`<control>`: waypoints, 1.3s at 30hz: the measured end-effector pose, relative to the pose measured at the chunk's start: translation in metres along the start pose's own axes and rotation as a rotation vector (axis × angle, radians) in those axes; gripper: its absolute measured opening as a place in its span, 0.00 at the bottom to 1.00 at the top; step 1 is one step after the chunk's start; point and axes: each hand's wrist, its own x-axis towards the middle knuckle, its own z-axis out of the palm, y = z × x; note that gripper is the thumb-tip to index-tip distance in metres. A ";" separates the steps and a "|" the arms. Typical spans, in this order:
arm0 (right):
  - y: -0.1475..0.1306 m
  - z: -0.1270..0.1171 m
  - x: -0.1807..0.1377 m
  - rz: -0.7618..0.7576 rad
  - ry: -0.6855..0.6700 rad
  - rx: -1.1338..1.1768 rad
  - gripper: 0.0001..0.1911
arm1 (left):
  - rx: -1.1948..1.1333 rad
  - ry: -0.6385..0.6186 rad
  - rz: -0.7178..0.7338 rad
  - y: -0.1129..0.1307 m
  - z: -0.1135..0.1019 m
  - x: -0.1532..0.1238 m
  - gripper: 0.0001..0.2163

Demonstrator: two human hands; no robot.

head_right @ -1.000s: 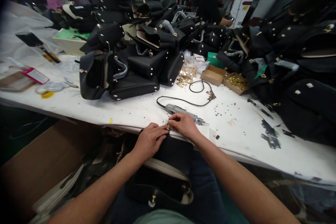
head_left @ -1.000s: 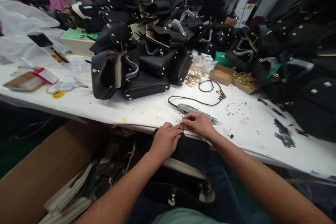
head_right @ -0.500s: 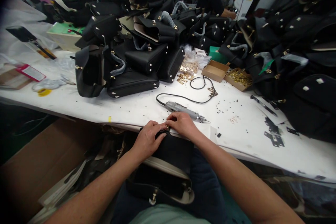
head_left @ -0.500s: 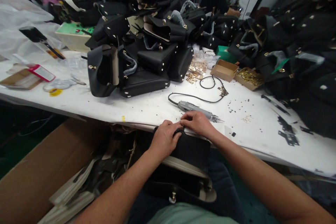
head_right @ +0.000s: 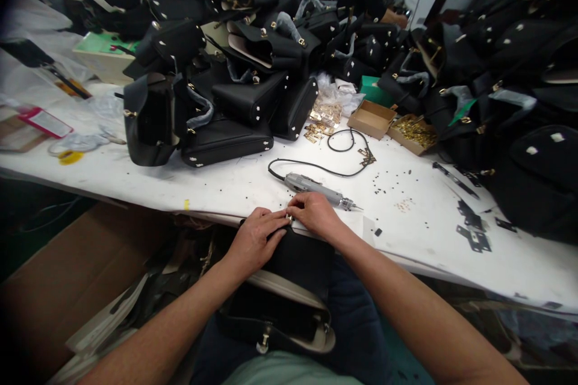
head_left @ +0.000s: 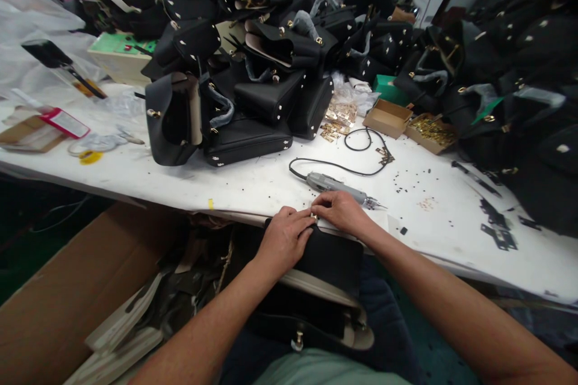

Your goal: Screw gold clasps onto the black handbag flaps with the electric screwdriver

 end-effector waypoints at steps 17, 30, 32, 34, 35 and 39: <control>-0.002 -0.003 -0.010 0.059 0.078 -0.079 0.08 | 0.014 -0.022 -0.005 0.001 -0.001 0.000 0.14; 0.004 0.007 -0.010 0.030 0.152 -0.092 0.07 | 0.025 -0.062 -0.035 0.001 -0.003 0.003 0.14; 0.005 0.008 -0.009 0.031 0.158 -0.096 0.07 | 0.045 -0.069 -0.032 0.002 -0.003 0.003 0.14; 0.005 0.009 -0.009 0.029 0.160 -0.101 0.07 | 0.075 -0.076 -0.031 0.002 -0.003 0.004 0.15; 0.005 0.009 -0.009 0.028 0.158 -0.106 0.07 | 0.093 -0.081 -0.030 0.003 -0.003 0.004 0.15; 0.004 0.008 -0.008 0.046 0.154 -0.135 0.07 | 0.169 -0.115 -0.019 0.006 -0.005 0.004 0.16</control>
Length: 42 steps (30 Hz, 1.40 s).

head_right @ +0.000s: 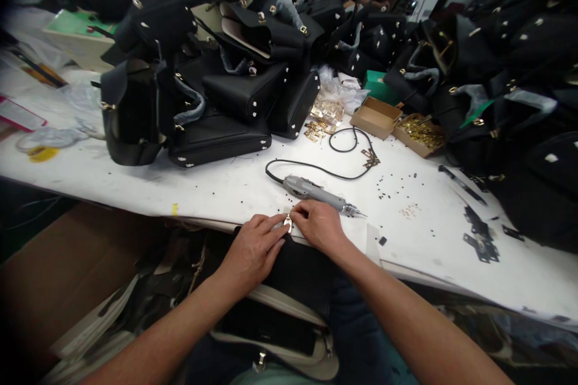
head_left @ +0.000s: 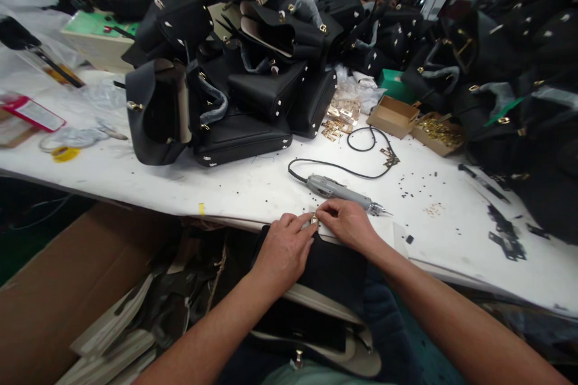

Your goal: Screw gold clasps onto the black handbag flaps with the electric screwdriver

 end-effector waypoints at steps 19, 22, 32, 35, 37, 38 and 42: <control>0.018 -0.046 0.004 -0.075 0.235 -0.386 0.20 | 0.304 0.135 0.200 -0.010 0.005 0.005 0.16; 0.022 -0.050 0.010 -0.034 0.137 -0.426 0.21 | 0.361 0.147 0.225 -0.008 0.004 0.004 0.17; 0.043 -0.123 -0.017 0.068 0.303 0.262 0.17 | 0.397 0.201 0.267 -0.015 0.012 0.003 0.18; 0.067 -0.160 -0.027 0.056 0.425 0.680 0.21 | 0.348 0.203 0.266 -0.017 0.015 0.003 0.18; 0.084 -0.179 -0.029 0.048 0.549 0.841 0.22 | 0.312 0.191 0.256 -0.019 0.016 0.003 0.17; 0.093 -0.186 -0.029 0.062 0.628 0.873 0.23 | 0.301 0.182 0.254 -0.019 0.016 0.003 0.17; 0.119 -0.192 -0.028 0.143 0.941 0.848 0.23 | 0.277 0.159 0.245 -0.020 0.017 0.003 0.18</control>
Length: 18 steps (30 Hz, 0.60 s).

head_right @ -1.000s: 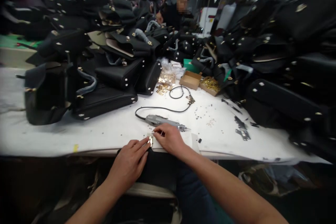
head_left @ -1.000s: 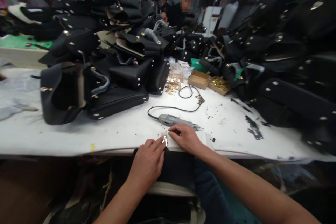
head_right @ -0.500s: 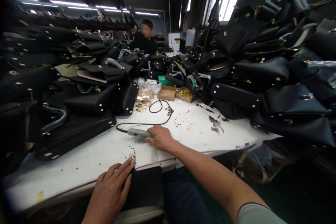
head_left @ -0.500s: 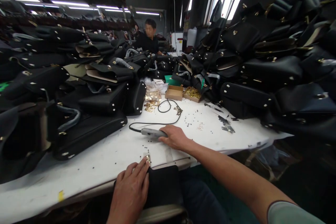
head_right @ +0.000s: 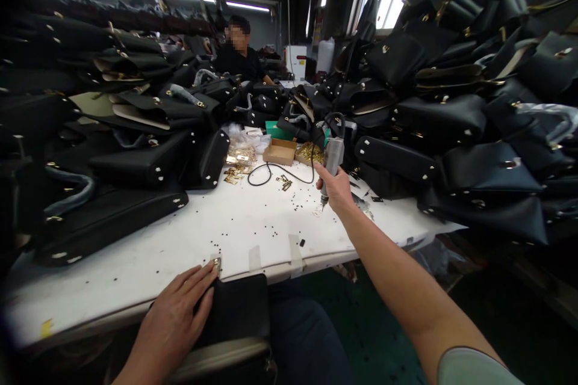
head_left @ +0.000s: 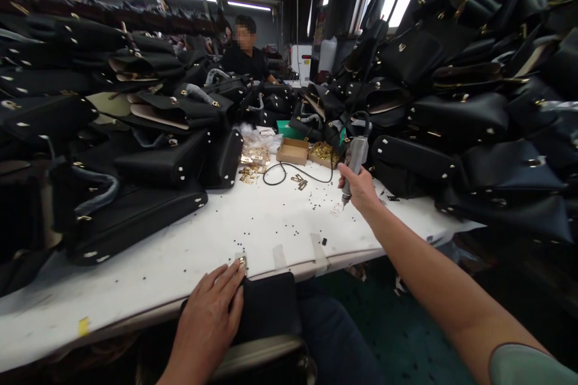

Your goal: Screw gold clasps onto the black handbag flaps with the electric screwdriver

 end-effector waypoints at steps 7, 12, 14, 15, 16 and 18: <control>0.032 -0.012 -0.001 -0.039 0.117 -0.140 0.25 | 0.001 -0.013 0.014 0.000 -0.001 0.002 0.18; 0.042 -0.018 0.001 -0.054 0.143 -0.191 0.26 | -0.006 -0.024 0.013 0.000 -0.002 0.003 0.18; 0.044 -0.018 0.002 -0.046 0.154 -0.202 0.26 | -0.010 -0.027 0.015 0.000 -0.003 0.003 0.17; 0.046 -0.018 0.002 -0.042 0.160 -0.205 0.27 | -0.011 -0.028 0.016 0.000 -0.003 0.003 0.17; 0.047 -0.018 0.003 -0.038 0.167 -0.205 0.27 | -0.012 -0.027 0.015 0.000 -0.003 0.003 0.17; 0.049 -0.018 0.003 -0.035 0.177 -0.201 0.27 | -0.012 -0.024 0.010 0.000 -0.003 0.003 0.17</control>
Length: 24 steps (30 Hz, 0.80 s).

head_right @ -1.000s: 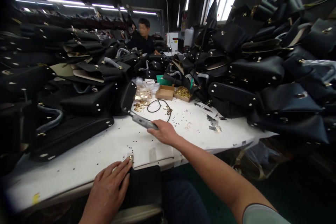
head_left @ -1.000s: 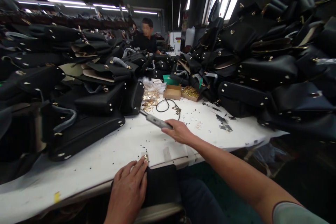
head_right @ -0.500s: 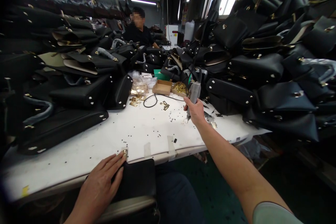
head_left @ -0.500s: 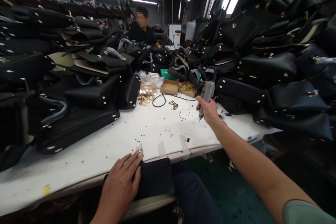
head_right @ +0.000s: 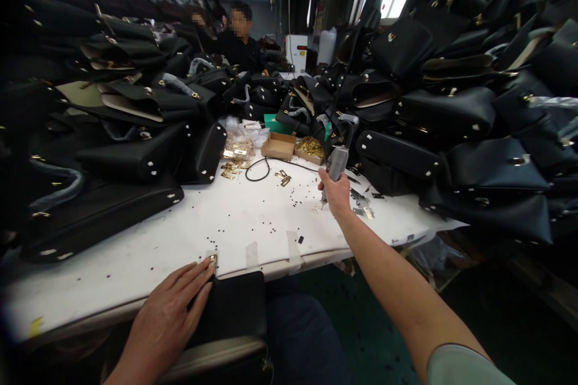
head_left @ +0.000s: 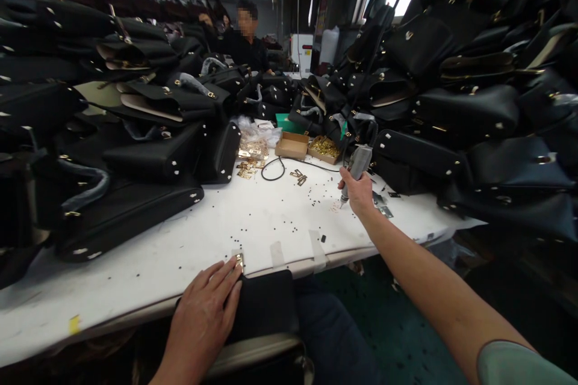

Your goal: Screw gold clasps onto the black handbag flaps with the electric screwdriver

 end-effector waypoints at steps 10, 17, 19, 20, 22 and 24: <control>-0.010 0.004 -0.003 -0.024 -0.024 0.009 0.24 | -0.020 0.033 -0.035 0.001 0.002 -0.001 0.17; -0.041 0.024 -0.035 0.075 -0.161 0.316 0.23 | 0.006 0.013 -0.062 0.008 -0.004 0.001 0.16; -0.050 0.029 -0.049 0.158 -0.284 0.343 0.23 | 0.013 0.005 -0.072 0.010 -0.007 0.002 0.16; -0.053 0.031 -0.056 0.212 -0.380 0.310 0.23 | 0.014 0.001 -0.076 0.011 -0.008 0.002 0.15; -0.057 0.030 -0.069 0.299 -0.596 0.145 0.22 | 0.011 0.001 -0.086 0.013 -0.009 0.003 0.15; -0.057 0.027 -0.081 0.320 -0.754 -0.082 0.21 | -0.002 0.012 -0.097 0.014 -0.010 0.002 0.15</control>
